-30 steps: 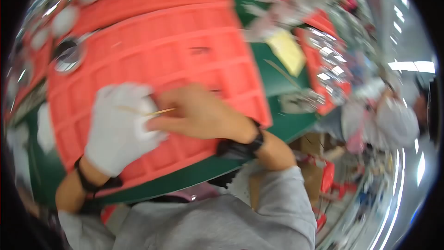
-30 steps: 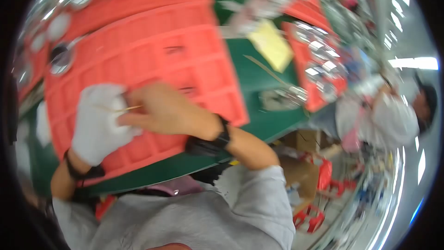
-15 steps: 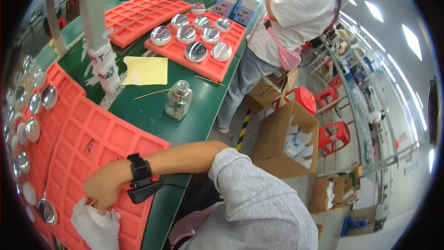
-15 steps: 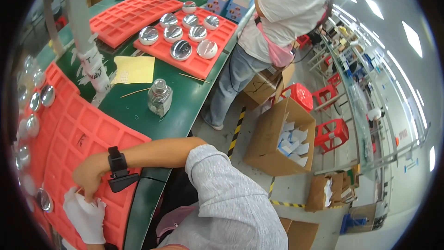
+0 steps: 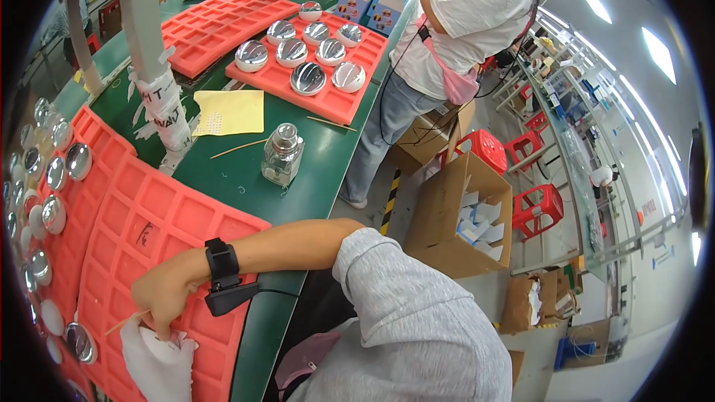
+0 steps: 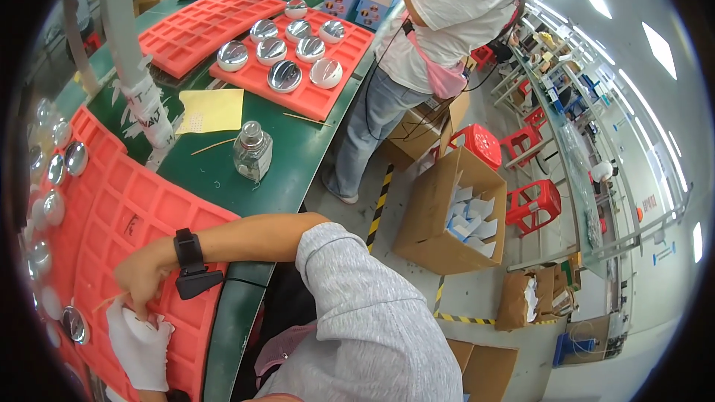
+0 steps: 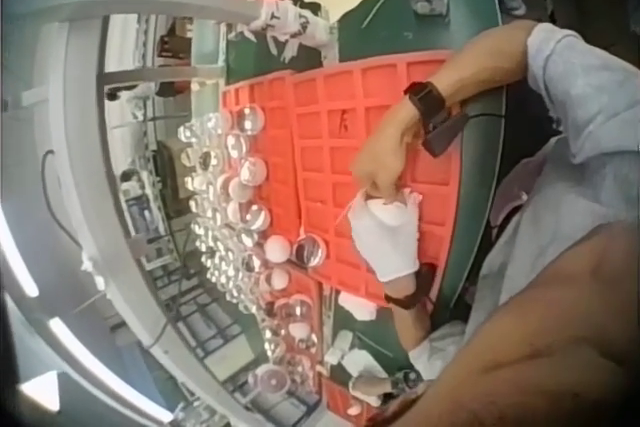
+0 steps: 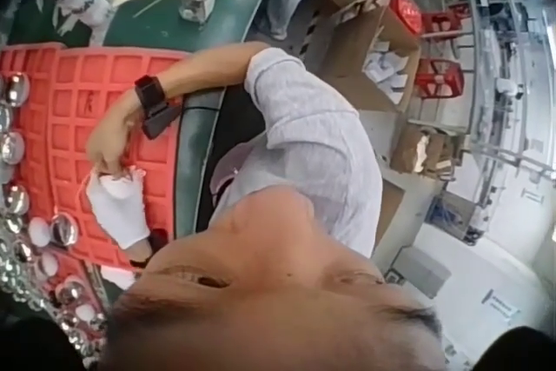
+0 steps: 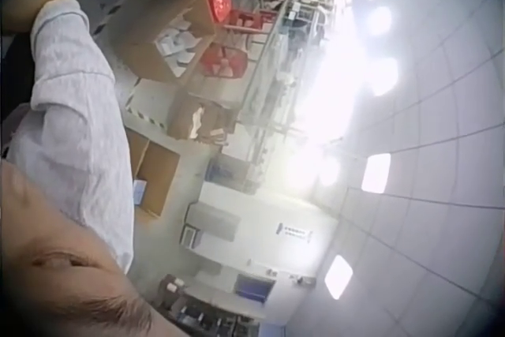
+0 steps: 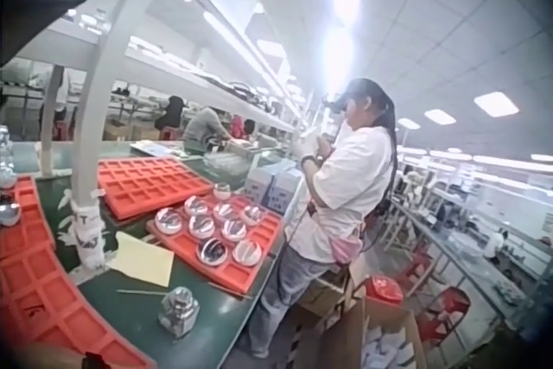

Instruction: Clean and inspect small spherical electronic components using a wooden tool at a manual assembly station.

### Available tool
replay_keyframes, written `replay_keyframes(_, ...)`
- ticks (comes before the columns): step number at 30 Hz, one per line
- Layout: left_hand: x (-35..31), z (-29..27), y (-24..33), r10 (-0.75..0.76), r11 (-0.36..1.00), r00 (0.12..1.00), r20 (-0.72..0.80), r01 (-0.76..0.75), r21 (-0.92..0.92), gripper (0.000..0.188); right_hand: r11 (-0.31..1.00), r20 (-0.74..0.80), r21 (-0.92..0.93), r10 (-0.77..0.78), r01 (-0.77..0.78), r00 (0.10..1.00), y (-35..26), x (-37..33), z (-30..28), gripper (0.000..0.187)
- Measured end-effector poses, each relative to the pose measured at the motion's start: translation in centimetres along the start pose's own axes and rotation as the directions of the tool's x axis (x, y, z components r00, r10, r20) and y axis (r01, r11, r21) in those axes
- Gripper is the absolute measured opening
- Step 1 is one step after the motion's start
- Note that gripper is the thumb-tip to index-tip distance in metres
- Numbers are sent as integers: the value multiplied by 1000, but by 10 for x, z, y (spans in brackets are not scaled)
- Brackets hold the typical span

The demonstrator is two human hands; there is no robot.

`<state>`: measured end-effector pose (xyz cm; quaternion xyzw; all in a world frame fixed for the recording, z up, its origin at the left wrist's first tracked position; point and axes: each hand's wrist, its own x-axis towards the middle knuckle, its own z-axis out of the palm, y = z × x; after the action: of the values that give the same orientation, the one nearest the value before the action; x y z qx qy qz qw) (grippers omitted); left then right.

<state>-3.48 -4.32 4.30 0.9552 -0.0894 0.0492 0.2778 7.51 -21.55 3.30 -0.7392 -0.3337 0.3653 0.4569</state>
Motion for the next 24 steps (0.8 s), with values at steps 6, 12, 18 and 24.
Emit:
replay_keyframes(6,15,-16,-7,110,991,991,76,-103,-87,69,975,-83,198,-82,97,993,21,4,14,19)
replay_keyframes(12,7,-7,-29,78,985,996,-52,-84,-148,73,936,-39,325,157,-136,987,-12,-18,11,16)
replay_keyframes(18,3,3,-40,50,960,999,17,-43,-276,72,892,-5,408,215,-194,977,-11,-17,16,16)
replay_keyframes(24,1,8,-46,61,950,998,-23,-65,-306,70,916,-17,375,163,-145,986,-8,-14,15,15)
